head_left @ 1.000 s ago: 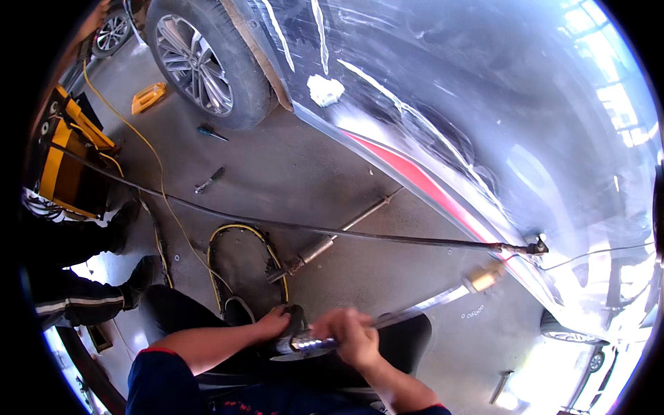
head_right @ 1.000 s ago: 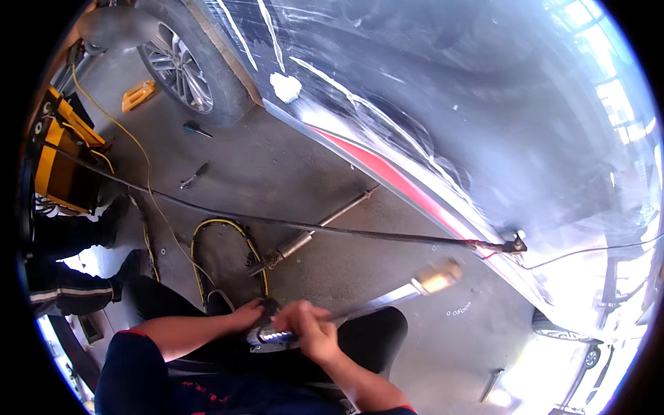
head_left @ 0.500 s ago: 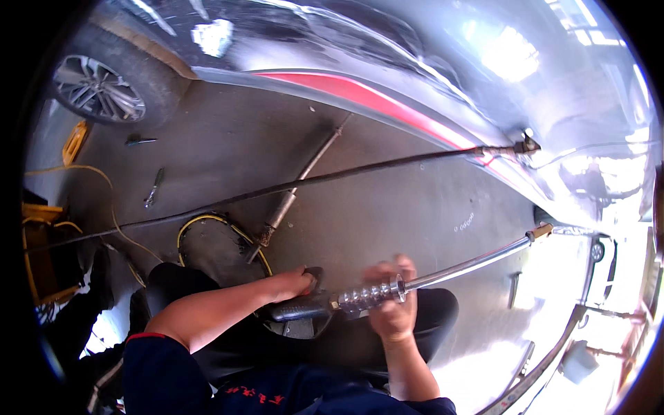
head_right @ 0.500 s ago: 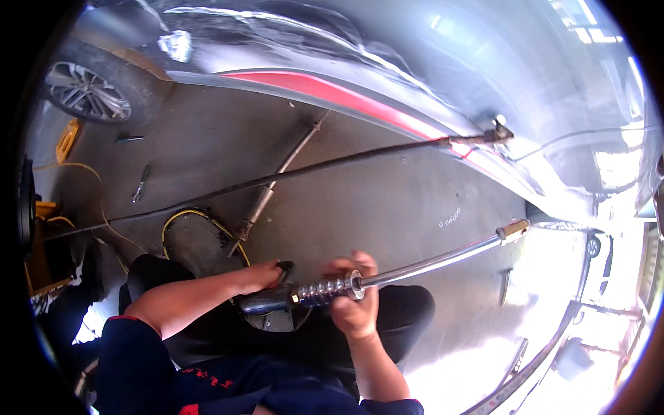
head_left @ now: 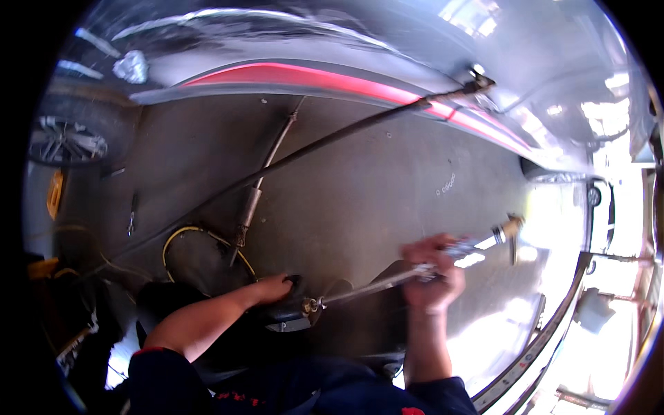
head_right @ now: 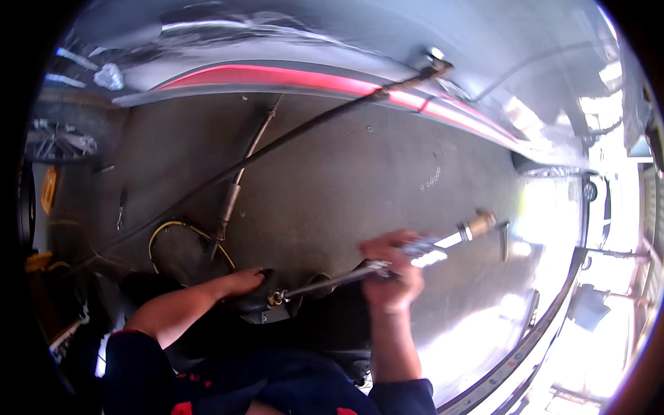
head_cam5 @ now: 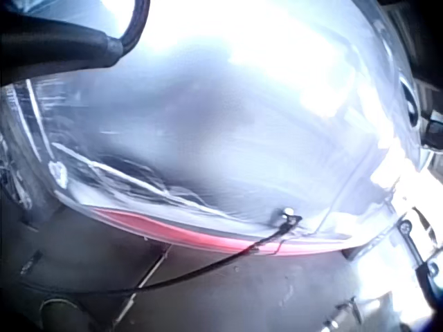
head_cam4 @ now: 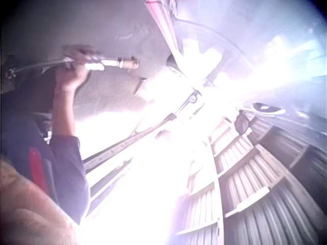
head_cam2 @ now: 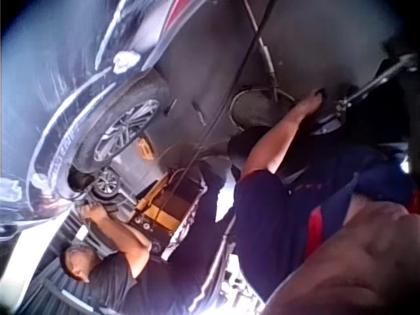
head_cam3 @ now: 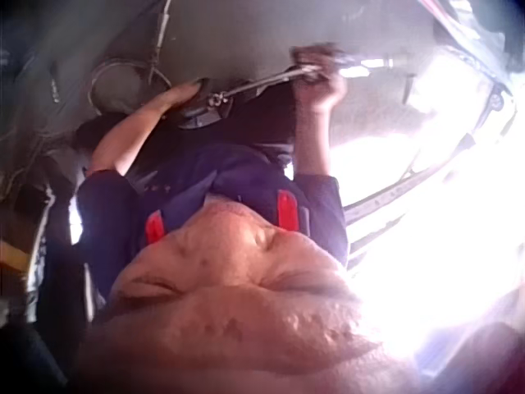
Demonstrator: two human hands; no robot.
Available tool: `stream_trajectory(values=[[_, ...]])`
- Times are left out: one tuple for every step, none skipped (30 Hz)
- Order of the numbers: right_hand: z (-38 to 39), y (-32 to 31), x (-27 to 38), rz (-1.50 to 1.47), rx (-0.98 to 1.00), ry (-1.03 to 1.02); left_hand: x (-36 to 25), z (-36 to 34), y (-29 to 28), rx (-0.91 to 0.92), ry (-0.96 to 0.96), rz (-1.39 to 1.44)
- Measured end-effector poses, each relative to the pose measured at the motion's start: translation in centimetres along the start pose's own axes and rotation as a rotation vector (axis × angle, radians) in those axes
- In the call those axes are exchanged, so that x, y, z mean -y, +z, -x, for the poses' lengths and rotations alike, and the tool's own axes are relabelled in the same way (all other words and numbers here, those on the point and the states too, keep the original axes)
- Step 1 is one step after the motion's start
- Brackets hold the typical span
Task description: The person uses a power sander on a car door, then applies a spot welder and puller tool to several locations on the door to address dents, and finally prepares a handheld tool with small metal components from a yellow box.
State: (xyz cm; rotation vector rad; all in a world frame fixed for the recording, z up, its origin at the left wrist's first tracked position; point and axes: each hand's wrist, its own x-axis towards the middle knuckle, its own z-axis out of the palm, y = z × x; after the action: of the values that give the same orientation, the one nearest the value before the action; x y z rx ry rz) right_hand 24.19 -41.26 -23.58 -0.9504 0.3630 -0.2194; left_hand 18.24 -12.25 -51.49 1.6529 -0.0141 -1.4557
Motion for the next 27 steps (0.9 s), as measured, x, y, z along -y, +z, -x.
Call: stream_trajectory(values=[[0.6,-0.1,-2.2,0.05,-0.058,0.111,0.6,-0.1,-0.1,0.015,-0.016,0.046],[1.3,-1.6,-4.6,-0.038,-0.035,0.237,0.8,-0.5,-0.1,0.035,-0.027,0.096],[1.7,-1.3,-5.3,-0.03,-0.013,0.318,-0.2,0.1,-0.4,0.067,-0.033,0.073],[1.8,-0.9,-4.9,0.018,-0.111,0.322,-1.1,0.8,-1.2,0.125,-0.034,0.166],[1.0,-0.9,-3.0,0.083,-0.125,0.224,-2.2,2.0,-1.8,0.176,-0.042,0.267],[-0.3,-1.5,-0.4,0.139,-0.13,0.124,-2.1,2.7,-2.4,0.19,-0.059,0.3],[-1.8,-2.8,2.3,0.132,-0.063,-0.004,-0.6,3.3,-2.4,0.166,-0.079,0.293],[-3.0,-3.8,6.0,0.145,-0.008,-0.15,0.8,3.1,-2.3,0.131,-0.079,0.238],[-4.5,-4.4,9.2,-0.012,0.036,-0.231,4.1,2.1,-2.1,0.026,-0.043,0.132],[-5.8,-5.0,10.8,-0.179,0.081,-0.299,7.4,1.5,-2.0,-0.075,-0.015,0.054],[-6.7,-5.0,11.7,-0.165,-0.021,-0.33,10.0,0.4,-1.8,-0.136,0.018,0.008],[-7.6,-5.8,12.0,-0.146,-0.129,-0.363,5.4,2.0,-2.0,-0.062,-0.12,0.201],[-8.6,-6.2,10.9,-0.105,-0.225,-0.334,0.2,4.2,-2.3,-0.028,-0.276,0.403],[-9.8,-6.7,8.3,-0.071,-0.31,-0.277,-4.7,6.6,-2.7,-0.034,-0.439,0.589],[-10.9,-6.8,6.1,-0.092,-0.348,-0.143,-2.9,5.9,-3.8,-0.016,-0.395,0.661],[-12.1,-7.1,3.1,-0.076,-0.49,0.005,-0.9,5.0,-4.8,0.006,-0.358,0.731],[-13.3,-8.6,-0.3,-0.068,-0.494,0.165,-1.7,5.1,-5.1,-0.003,-0.317,0.681],[-14.3,-11.0,-4.2,-0.024,-0.405,0.268,-3.2,4.7,-5.4,-0.008,-0.264,0.627],[-15.0,-11.1,-8.1,-0.003,-0.507,0.421,-3.1,4.6,-5.8,0.06,-0.172,0.685],[-15.6,-12.3,-12.3,0.072,-0.484,0.515,-3.0,4.6,-6.2,0.127,-0.063,0.729],[-15.3,-12.7,-16.4,0.188,-0.49,0.571,-3.5,5.4,-5.8,0.091,-0.055,0.762],[-15.0,-12.6,-20.1,0.307,-0.57,0.575,-5.0,6.5,-5.2,0.028,-0.064,0.806],[-14.9,-14.5,-23.3,0.321,-0.546,0.606,-7.1,7.0,-4.8,-0.024,-0.063,0.838],[-13.8,-14.6,-26.3,0.459,-0.524,0.666,-8.1,7.9,-3.9,-0.068,-0.063,0.887],[-13.1,-14.1,-28.7,0.598,-0.489,0.712,-9.4,8.5,-3.4,-0.103,-0.135,0.908],[-12.4,-14.0,-30.7,0.619,-0.435,0.733,-9.5,9.2,-3.4,-0.128,-0.206,0.922],[-10.9,-14.1,-32.3,0.729,-0.38,0.746,-6.4,8.8,-2.6,-0.166,-0.205,0.979]])
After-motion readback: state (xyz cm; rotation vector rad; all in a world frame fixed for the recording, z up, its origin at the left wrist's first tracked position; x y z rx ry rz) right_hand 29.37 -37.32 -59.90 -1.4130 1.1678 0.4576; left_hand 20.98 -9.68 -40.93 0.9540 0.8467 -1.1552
